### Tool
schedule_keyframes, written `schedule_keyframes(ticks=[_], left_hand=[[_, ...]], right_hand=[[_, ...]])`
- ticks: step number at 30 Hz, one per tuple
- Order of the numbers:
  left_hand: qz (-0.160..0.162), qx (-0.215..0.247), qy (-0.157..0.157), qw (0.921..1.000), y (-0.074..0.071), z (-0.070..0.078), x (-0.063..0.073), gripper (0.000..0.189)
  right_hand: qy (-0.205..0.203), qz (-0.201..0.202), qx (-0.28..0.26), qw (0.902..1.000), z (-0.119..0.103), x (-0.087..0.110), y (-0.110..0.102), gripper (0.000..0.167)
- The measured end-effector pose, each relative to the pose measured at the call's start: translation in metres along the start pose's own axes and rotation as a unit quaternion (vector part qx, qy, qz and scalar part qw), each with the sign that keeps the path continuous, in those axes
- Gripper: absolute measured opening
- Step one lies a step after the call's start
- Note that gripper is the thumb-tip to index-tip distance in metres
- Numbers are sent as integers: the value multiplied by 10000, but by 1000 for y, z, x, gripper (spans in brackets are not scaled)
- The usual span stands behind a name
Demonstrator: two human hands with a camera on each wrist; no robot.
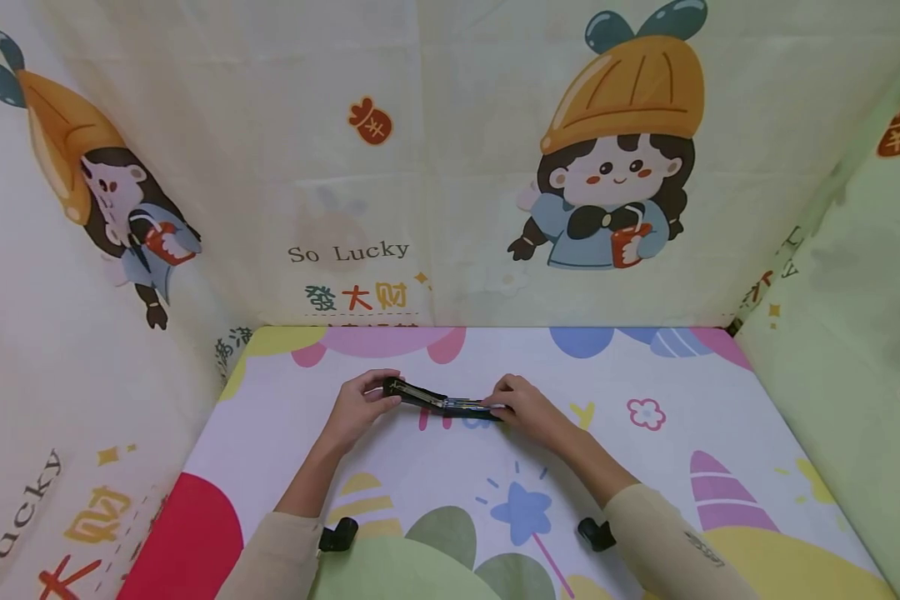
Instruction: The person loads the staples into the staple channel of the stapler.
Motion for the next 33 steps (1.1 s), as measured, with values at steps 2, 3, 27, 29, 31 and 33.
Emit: schedule_keyframes(ticks=[2,3,27,29,31,33], left_hand=[[0,-16,19,10000,0,0,0,47],[-3,-31,32,10000,0,0,0,47],[-45,-19,117,9999,0,-3,2,48],[-52,-30,128,9999,0,-2,1,48],[-56,-37,137,9999,0,-2,1,49],[-70,-40,146,9999,0,-2,1,49]], right_hand=[[24,-6,-23,10000,1,1,-1,21],[9,-9,-18,10000,1,1,-1,21],[905,144,-695,9934,16,22,-6,32],[992,130,-715,9924,19,24,-5,34],[1102,69,-722,9913,22,25,-4,36],[1256,-20,-739,9893,24,26,-4,38]])
Point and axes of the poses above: each hand's wrist, its own x-axis away from the middle knuckle, its own y-axis out of the palm, z = x × y, the point moved 3 cm from there along -x, towards the middle knuckle, and after that the axes turned 1 degree about -y, right-handed, at the moved point
